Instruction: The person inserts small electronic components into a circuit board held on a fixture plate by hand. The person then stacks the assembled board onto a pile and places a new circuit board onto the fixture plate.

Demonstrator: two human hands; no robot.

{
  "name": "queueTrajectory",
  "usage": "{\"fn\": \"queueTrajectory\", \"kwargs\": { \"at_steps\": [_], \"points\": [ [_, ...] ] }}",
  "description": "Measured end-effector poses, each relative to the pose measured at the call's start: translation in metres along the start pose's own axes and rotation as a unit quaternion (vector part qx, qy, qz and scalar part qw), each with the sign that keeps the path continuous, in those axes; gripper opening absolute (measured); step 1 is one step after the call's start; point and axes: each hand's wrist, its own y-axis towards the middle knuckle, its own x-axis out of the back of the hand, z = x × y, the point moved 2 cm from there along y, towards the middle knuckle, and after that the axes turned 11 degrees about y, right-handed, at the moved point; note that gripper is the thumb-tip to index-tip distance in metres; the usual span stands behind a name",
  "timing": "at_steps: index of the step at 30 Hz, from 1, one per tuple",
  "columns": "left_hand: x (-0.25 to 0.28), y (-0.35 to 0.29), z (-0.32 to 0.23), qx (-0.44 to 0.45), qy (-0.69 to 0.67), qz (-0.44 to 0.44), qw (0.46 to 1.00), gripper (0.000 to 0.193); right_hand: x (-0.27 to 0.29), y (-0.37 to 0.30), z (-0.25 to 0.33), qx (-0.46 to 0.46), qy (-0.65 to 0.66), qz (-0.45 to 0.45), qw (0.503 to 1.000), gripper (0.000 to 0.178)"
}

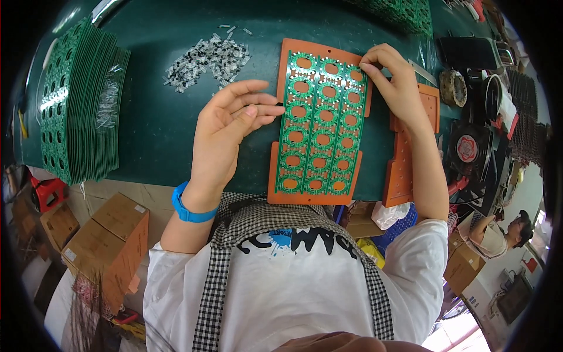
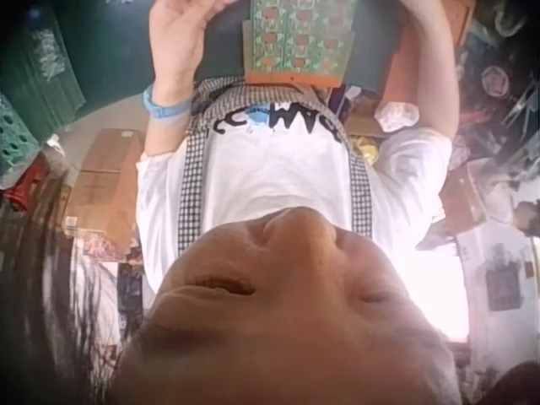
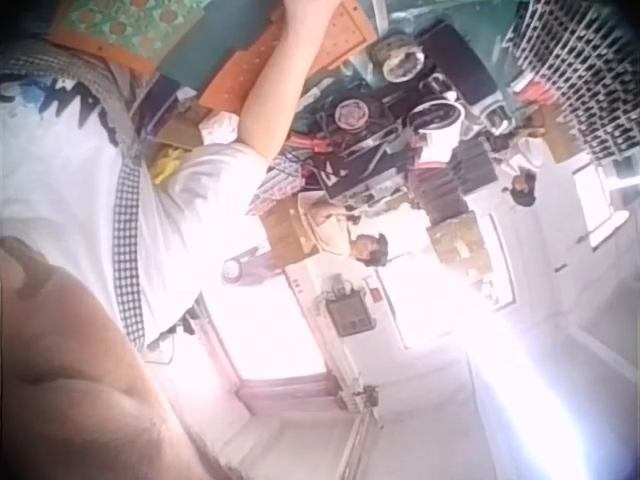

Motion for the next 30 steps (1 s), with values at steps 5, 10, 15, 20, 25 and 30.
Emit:
{"fn": "queueTrajectory", "kwargs": {
  "at_steps": [5,10,15,20,25,30],
  "points": [
    [-0.004,-0.001,-0.001,-0.008,-0.086,-0.008,0.996,0.031,-0.006,-0.006,-0.003,0.007,-0.017,-0.033,0.999,0.008],
    [-0.010,-0.008,-0.009,-0.006,-0.148,-0.014,0.989,0.035,-0.010,-0.016,0.005,0.115,-0.185,-0.040,0.975,0.020],
    [-0.029,-0.012,-0.014,-0.017,-0.201,0.018,0.979,0.038,-0.036,-0.031,0.074,0.222,-0.165,-0.053,0.960,0.040],
    [-0.049,-0.017,-0.011,0.005,-0.213,0.037,0.976,0.040,-0.071,-0.039,0.098,0.359,-0.190,-0.084,0.910,0.022],
    [-0.058,-0.019,-0.006,-0.003,-0.203,0.024,0.979,0.033,-0.059,-0.040,0.101,0.247,-0.065,-0.061,0.965,0.012],
    [-0.008,0.000,-0.001,-0.224,0.582,-0.188,0.759,0.027,-0.021,-0.041,0.045,-0.125,0.133,-0.113,0.977,0.010]
  ]
}}
